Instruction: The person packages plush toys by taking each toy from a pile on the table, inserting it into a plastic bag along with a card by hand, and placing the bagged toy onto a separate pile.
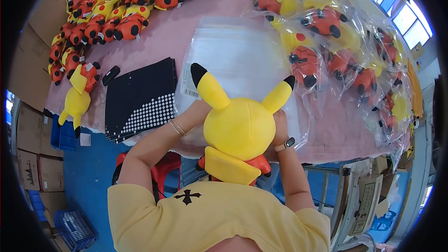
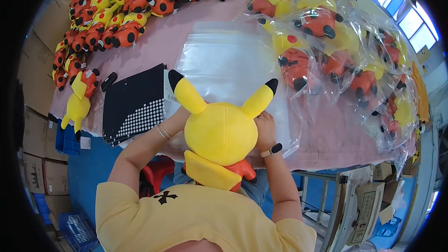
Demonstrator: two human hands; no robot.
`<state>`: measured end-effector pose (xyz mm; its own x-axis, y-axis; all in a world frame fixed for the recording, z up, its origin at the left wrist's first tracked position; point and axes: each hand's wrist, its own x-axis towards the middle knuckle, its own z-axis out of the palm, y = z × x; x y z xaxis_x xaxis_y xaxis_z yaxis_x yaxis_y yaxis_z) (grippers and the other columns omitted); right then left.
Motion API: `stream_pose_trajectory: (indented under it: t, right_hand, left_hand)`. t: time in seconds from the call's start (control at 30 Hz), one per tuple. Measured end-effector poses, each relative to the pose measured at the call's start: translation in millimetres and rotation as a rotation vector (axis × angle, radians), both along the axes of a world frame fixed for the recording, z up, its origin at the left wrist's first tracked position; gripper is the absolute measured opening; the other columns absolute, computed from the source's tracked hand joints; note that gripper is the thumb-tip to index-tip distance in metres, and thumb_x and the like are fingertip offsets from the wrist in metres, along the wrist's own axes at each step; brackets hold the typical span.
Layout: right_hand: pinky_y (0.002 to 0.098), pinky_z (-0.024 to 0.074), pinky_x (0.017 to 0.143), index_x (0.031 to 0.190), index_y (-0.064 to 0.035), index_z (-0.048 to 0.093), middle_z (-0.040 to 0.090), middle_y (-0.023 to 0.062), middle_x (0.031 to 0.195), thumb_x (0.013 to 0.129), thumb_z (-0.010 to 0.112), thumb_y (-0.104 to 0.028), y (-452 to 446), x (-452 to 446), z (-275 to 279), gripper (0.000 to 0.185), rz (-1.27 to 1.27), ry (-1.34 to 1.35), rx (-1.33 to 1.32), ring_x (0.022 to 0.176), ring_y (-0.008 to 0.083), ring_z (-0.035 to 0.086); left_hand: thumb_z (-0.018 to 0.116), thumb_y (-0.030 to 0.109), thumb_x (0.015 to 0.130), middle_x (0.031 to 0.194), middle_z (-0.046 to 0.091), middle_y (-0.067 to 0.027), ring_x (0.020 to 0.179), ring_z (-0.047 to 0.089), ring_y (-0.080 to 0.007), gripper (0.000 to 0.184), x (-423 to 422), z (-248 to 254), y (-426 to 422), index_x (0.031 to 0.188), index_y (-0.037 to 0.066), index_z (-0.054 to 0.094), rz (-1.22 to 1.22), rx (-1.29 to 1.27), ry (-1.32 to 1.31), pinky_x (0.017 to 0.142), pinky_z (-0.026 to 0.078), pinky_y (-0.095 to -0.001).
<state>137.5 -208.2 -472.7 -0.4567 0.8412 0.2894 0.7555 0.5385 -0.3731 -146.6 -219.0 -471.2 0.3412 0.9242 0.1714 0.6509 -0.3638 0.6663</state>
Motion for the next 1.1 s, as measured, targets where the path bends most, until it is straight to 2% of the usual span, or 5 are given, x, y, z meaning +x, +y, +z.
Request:
stream_pose_trajectory:
  t: [0.4,0.53,0.73,0.9,1.1]
  right_hand:
    - [0.0336,0.0456,0.071,0.095,-0.0081,0.064,0.062,0.0086,0.09,0.079,0.056,-0.02,2,9,17,0.021,0.074,0.048,0.139,0.081,0.0272,0.056]
    - [0.0334,0.0462,0.067,0.097,-0.0044,0.062,0.064,0.0106,0.093,0.077,0.058,-0.019,5,6,32,0.025,-0.038,-0.044,0.038,0.076,0.0291,0.058]
    - [0.0326,0.0465,0.065,0.096,-0.0044,0.062,0.064,0.0108,0.092,0.076,0.06,-0.016,22,13,31,0.024,0.114,-0.049,-0.142,0.077,0.0288,0.059]
    - [0.0352,0.0438,0.061,0.088,-0.0027,0.061,0.062,0.0114,0.08,0.075,0.058,-0.013,21,10,41,0.017,0.215,0.207,-0.121,0.07,0.0298,0.056]
    - [0.0345,0.0437,0.058,0.082,0.0005,0.061,0.062,0.013,0.075,0.074,0.059,-0.013,30,12,44,0.016,0.077,0.096,0.011,0.064,0.0304,0.056]
  left_hand:
    - [0.059,0.014,0.081,0.092,0.062,-0.0071,0.08,0.056,-0.0173,0.016,8,19,7,0.094,0.005,0.061,-0.171,0.005,-0.133,0.073,0.044,-0.0261]
    - [0.051,0.022,0.085,0.101,0.061,-0.0125,0.087,0.059,-0.0269,0.022,-11,15,9,0.099,0.005,0.057,-0.079,-0.087,0.266,0.072,0.046,-0.0326]
    - [0.05,0.025,0.087,0.108,0.06,-0.012,0.094,0.058,-0.0241,0.025,-22,3,27,0.105,0.007,0.054,-0.093,-0.002,0.332,0.08,0.045,-0.0313]
    - [0.06,0.004,0.078,0.092,0.064,-0.0036,0.082,0.059,-0.0164,0.016,-38,-28,42,0.093,0.007,0.062,-0.173,0.316,0.292,0.078,0.046,-0.025]
    - [0.064,-0.006,0.069,0.093,0.065,-0.0065,0.081,0.058,-0.0143,0.026,-64,-22,62,0.094,0.004,0.064,-0.082,0.104,-0.309,0.076,0.047,-0.023]
